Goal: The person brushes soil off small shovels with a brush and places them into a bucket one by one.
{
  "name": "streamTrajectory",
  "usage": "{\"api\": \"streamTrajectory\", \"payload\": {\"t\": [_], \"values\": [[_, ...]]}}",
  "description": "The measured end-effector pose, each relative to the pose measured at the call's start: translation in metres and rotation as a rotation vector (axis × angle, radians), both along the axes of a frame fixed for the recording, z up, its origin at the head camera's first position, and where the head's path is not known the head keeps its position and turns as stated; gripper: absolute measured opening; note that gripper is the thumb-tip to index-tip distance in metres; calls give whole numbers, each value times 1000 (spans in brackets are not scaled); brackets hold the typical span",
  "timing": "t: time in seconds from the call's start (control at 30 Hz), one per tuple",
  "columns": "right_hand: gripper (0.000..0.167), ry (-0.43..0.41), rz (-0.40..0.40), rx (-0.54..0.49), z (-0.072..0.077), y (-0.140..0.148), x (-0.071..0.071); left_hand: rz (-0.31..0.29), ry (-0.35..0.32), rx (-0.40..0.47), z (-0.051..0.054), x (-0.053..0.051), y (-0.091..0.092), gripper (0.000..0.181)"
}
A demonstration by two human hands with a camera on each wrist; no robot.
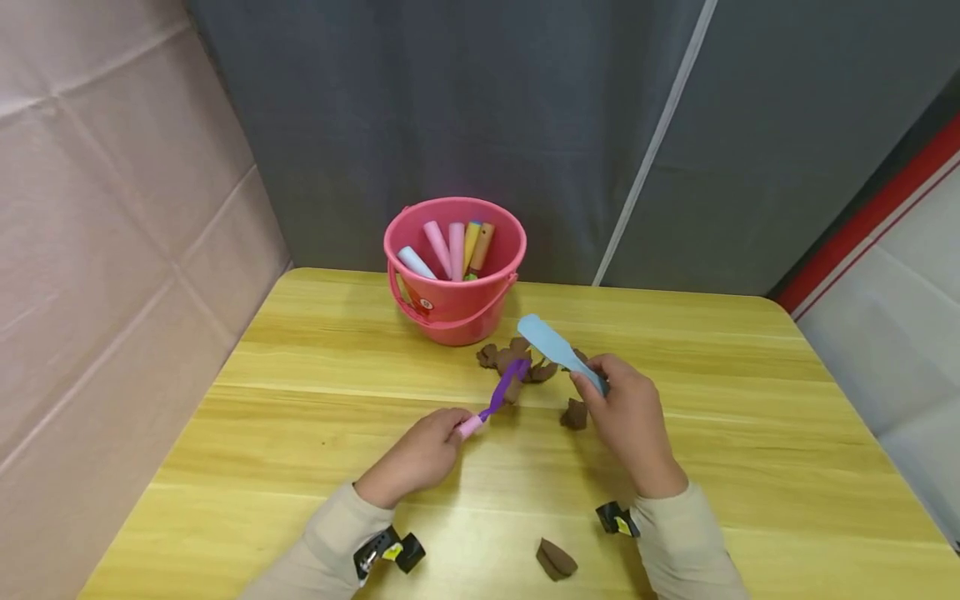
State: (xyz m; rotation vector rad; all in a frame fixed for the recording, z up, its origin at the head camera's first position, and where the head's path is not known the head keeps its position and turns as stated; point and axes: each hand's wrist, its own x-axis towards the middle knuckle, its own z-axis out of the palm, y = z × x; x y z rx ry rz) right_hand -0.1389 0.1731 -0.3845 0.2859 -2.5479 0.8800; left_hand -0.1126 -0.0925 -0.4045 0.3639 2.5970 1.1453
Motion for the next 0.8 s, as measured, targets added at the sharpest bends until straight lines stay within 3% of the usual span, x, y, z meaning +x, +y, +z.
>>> {"api": "streamTrajectory", "payload": {"t": [0.13,0.23,0.43,0.8], "values": [[14,-27,80,6,1,-3,4,53,-22,82,-2,-2,1,33],[14,-53,176,35,0,-10,6,78,4,107,-2,-3,2,34],[13,-58,314,88,-9,-23,9,55,58,91,0,-1,1,35],[12,-143,258,33,-21,-21,0,14,69,97,2,2,6,30]]}}
